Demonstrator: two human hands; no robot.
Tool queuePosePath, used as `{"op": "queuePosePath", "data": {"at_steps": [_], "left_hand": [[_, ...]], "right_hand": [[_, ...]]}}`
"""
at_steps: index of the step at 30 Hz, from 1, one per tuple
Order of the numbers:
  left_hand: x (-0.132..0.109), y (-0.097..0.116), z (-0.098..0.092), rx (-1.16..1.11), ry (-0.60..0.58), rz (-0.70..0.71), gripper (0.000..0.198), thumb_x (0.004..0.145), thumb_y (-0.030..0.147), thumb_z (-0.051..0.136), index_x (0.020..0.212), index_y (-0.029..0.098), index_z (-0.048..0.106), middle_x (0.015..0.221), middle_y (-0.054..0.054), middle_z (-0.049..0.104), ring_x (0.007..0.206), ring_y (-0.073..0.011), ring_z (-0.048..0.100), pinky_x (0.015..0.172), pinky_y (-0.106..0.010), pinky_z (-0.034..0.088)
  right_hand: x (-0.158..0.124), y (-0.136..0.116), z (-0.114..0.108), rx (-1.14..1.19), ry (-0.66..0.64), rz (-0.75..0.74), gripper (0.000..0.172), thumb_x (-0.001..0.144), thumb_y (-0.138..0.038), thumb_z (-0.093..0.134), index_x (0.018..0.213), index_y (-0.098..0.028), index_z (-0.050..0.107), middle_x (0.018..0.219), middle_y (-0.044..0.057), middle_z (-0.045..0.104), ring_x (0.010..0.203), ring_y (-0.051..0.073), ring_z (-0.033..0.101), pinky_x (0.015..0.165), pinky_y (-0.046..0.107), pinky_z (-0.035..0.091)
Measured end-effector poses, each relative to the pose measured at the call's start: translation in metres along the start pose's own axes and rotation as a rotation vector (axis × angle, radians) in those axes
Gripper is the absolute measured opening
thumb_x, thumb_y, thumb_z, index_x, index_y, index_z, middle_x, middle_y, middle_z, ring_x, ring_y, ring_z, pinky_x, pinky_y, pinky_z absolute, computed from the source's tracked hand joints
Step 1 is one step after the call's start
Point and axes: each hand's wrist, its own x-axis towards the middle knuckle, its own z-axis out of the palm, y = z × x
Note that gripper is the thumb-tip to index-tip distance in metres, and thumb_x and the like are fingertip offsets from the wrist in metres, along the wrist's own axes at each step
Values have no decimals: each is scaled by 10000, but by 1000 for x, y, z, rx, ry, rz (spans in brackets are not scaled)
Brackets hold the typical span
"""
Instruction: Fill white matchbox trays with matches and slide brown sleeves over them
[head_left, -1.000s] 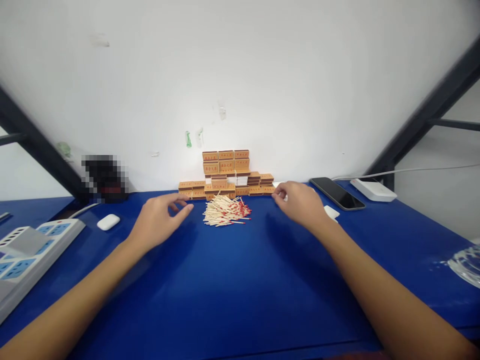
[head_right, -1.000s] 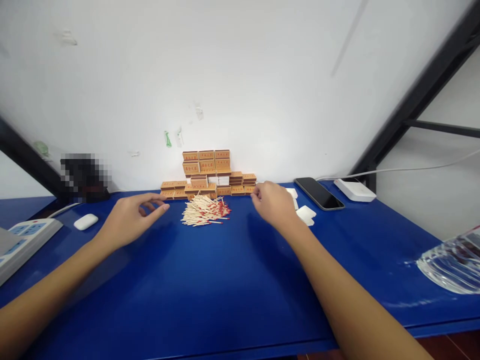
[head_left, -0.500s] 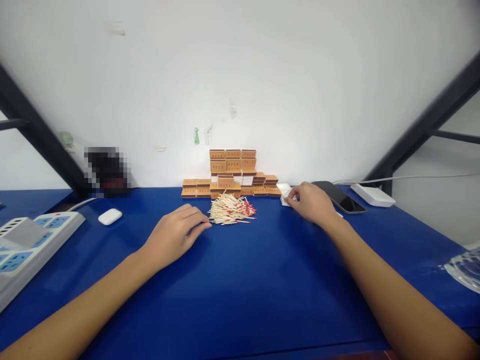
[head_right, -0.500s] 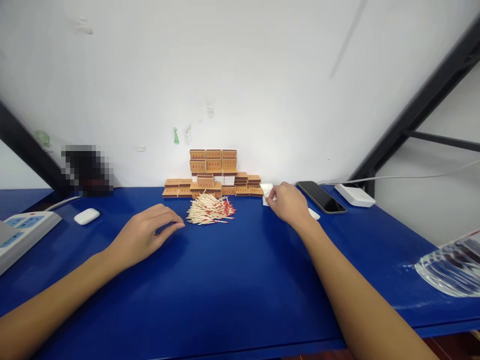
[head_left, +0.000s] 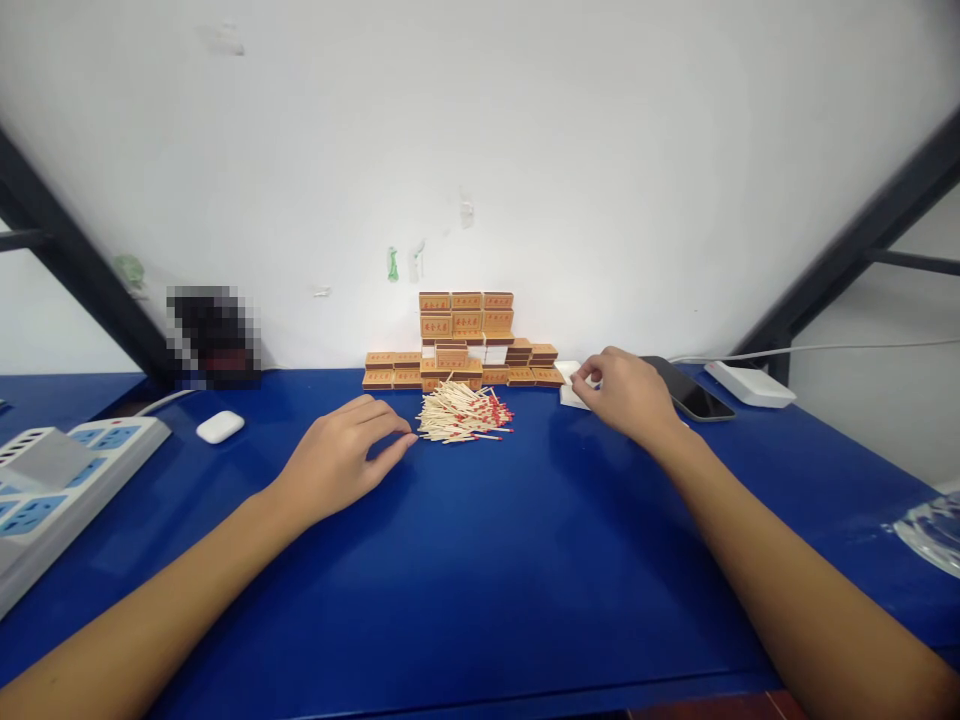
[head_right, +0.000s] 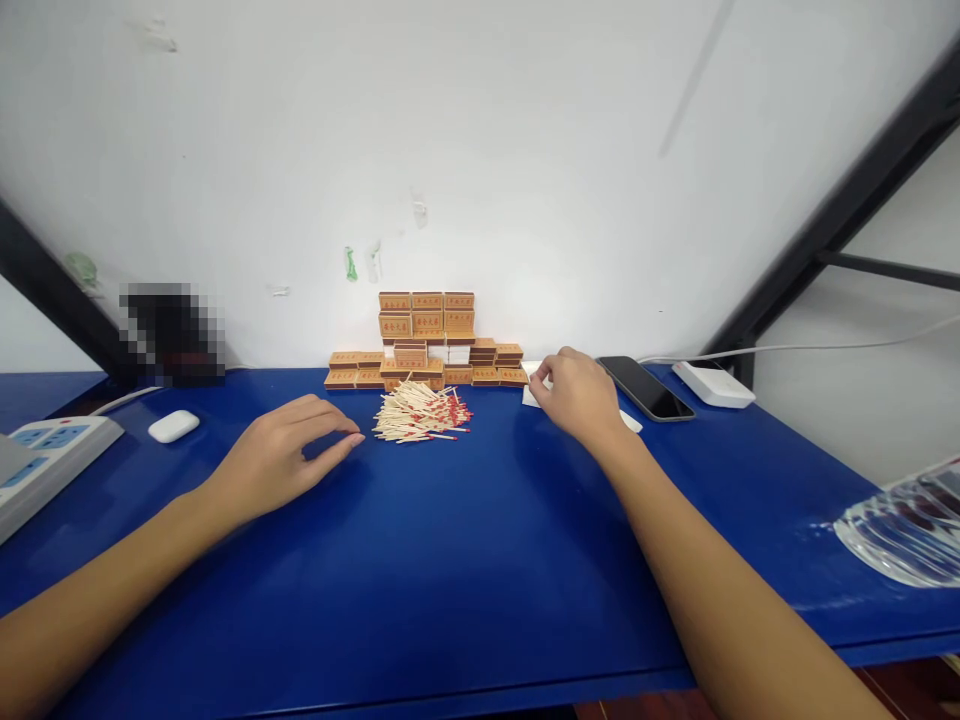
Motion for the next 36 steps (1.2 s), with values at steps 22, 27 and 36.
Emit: {"op": "queuePosePath", "data": {"at_steps": [22, 27, 36], "left_hand": [[-3, 36, 16, -202, -158, 8, 583, 815, 673, 790, 1163, 207, 741, 1005, -88, 720, 915, -257, 631, 824, -437, 567], [-5, 40, 19, -184, -161, 11, 533, 834, 660, 778, 1120, 211, 755, 992, -81, 706, 895, -245, 616, 792, -415, 555], [-6, 25, 19, -167, -213, -80, 320, 920, 507, 747, 1034, 210, 775, 954, -64, 694, 913, -240, 618, 786, -389, 543]], "right_hand": [[-59, -88, -27, 584, -501, -547, 293, 891, -255, 734, 1181, -254, 692, 974, 24, 703, 825, 183, 607, 731, 312, 453], [-66, -102, -24, 536, -527, -523, 75, 898, -266, 754, 911, -225, 693, 868, 8, 692, 772, 164, 592, 680, 301, 410], [-58, -97, -16, 547, -533, -513, 125, 914, -268, 737, 822, -216, 670, 705, -32, 613, 627, 125, 511, 585, 277, 344]]}}
